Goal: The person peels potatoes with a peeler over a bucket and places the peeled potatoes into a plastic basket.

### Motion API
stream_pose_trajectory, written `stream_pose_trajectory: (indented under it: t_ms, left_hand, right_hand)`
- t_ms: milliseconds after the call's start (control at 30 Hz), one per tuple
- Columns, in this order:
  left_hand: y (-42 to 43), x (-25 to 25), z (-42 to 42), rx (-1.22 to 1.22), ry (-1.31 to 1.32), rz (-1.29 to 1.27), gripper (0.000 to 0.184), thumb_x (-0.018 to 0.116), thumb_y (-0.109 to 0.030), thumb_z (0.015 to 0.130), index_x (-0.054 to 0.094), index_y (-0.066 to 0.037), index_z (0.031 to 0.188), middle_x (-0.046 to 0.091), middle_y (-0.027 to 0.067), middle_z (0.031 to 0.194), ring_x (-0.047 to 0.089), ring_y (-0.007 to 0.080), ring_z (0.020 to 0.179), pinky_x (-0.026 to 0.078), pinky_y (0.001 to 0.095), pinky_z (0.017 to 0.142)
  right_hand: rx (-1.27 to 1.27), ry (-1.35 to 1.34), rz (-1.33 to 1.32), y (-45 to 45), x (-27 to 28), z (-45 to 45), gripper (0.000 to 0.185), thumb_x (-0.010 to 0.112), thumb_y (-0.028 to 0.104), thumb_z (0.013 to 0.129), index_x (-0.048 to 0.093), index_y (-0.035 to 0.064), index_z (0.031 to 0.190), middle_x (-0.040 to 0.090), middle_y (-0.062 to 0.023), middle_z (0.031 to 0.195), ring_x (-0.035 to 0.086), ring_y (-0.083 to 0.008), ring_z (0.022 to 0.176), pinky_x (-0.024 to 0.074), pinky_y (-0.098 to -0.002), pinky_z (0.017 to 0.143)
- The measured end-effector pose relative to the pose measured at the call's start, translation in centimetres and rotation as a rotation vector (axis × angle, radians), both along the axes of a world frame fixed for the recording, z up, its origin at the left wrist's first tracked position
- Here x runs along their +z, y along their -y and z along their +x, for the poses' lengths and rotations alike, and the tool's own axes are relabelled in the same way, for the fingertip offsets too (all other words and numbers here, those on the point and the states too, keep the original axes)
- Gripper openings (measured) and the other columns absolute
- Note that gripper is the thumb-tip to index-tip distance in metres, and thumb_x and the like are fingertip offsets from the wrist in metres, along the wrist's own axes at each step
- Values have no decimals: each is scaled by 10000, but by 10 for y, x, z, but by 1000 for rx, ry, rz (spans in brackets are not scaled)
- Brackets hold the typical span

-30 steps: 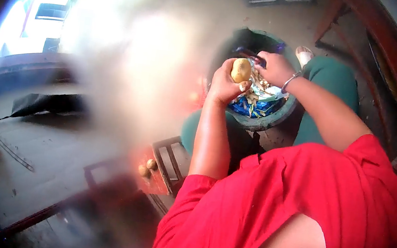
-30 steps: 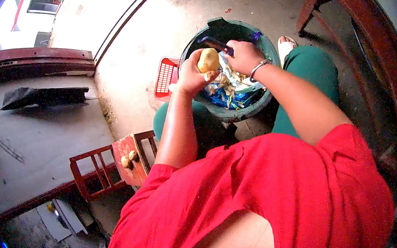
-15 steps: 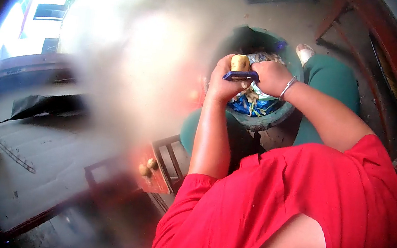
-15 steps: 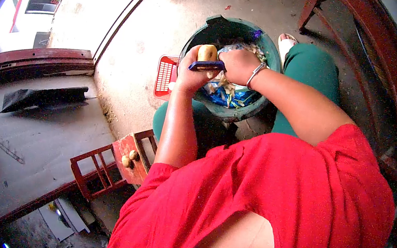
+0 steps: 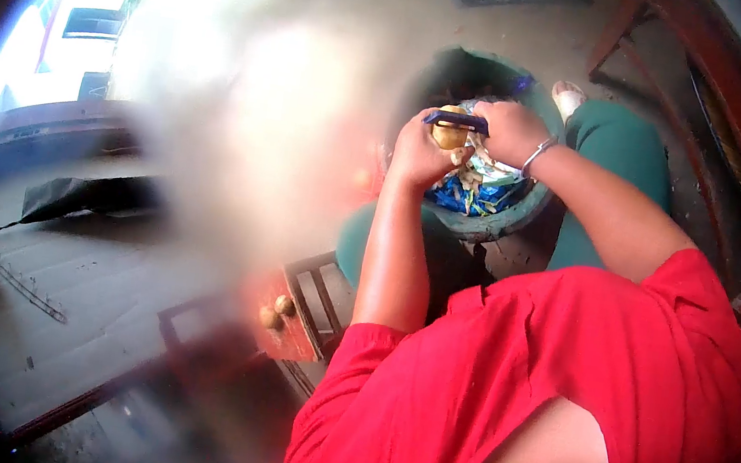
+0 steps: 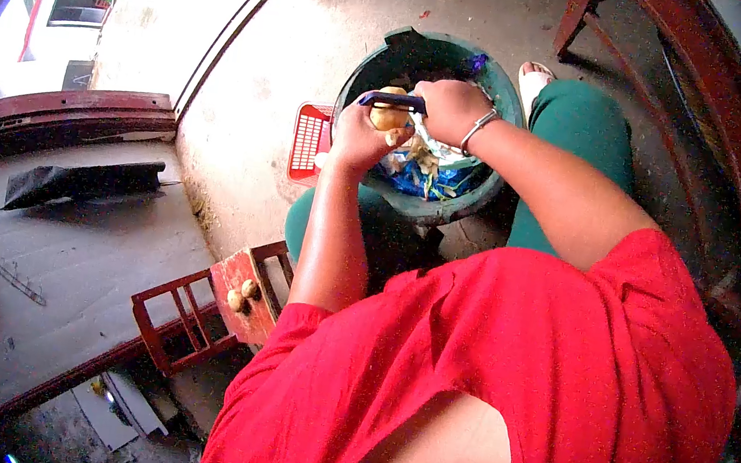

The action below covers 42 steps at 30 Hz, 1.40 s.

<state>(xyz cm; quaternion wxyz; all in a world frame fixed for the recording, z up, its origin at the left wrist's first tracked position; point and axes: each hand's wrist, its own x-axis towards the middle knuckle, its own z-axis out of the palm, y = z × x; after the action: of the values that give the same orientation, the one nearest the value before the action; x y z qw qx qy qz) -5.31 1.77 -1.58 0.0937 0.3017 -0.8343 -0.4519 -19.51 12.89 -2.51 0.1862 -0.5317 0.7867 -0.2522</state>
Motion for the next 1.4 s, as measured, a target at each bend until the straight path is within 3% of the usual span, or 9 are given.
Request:
stream_pose_trajectory:
  t_ms: [133,233,467,567,733,900,1100,1200,1400]
  left_hand:
    - [-6,21,-2,60,184,71,547,831,-180,614,613,-10,1086,674,77,959,637,156,861,515,297,799]
    - [-3,8,3,27,-50,117,638,853,-270,605,586,-11,1123,669,103,981,641,172,881,510,308,806]
    - [-2,6,4,59,-32,-44,649,857,-289,594,581,-47,1129,673,102,969,651,198,889,512,327,806]
    - [-3,12,1,53,78,-27,651,851,-289,596,572,-60,1137,670,107,976,650,212,909,509,340,819]
    - [-1,-1,2,77,-173,-37,703,830,-265,594,520,-61,1191,650,128,1030,635,225,954,502,347,830]
    - [-4,6,3,82,-132,38,751,777,-143,596,450,-48,1265,588,143,1105,583,245,1018,468,348,897]
    - [-2,-2,1,134,-200,214,761,818,-137,565,480,-39,1240,611,135,1075,602,216,972,493,322,851]
    - [-2,4,2,93,-138,37,746,830,-127,557,497,-36,1219,624,123,1052,612,200,944,501,317,830]
    - [-1,-1,3,109,-110,141,696,821,-114,564,521,-24,1185,635,103,1029,617,182,927,507,310,817]
  right_hand:
    - [-34,71,56,3,-9,-8,180,590,173,792,616,64,933,657,-185,878,636,-380,848,509,-468,746]
    - [-213,230,105,10,-20,-25,321,629,255,823,618,41,1062,649,-220,960,635,-375,895,512,-443,789]
    - [-88,266,-65,-1,-14,-9,209,625,271,819,607,70,874,636,-188,809,620,-386,804,487,-458,703]
    - [-51,214,-62,0,-10,-4,196,657,191,793,609,54,924,640,-186,847,615,-381,822,490,-421,714]
    - [22,189,-97,1,-14,-4,195,658,175,780,619,56,929,645,-179,855,619,-377,831,494,-419,727]
    - [-52,278,-112,3,-19,-7,188,658,177,778,618,55,916,645,-177,846,628,-366,829,495,-414,718]
    - [121,76,-112,-6,3,-1,173,632,184,772,560,65,875,632,-172,821,614,-384,805,488,-466,693]
    - [168,8,-65,-8,6,5,156,616,178,772,558,78,877,634,-164,821,616,-378,805,493,-467,700]
    - [131,-23,-37,-4,-3,4,148,601,157,765,558,80,884,635,-173,815,618,-378,804,494,-475,702]
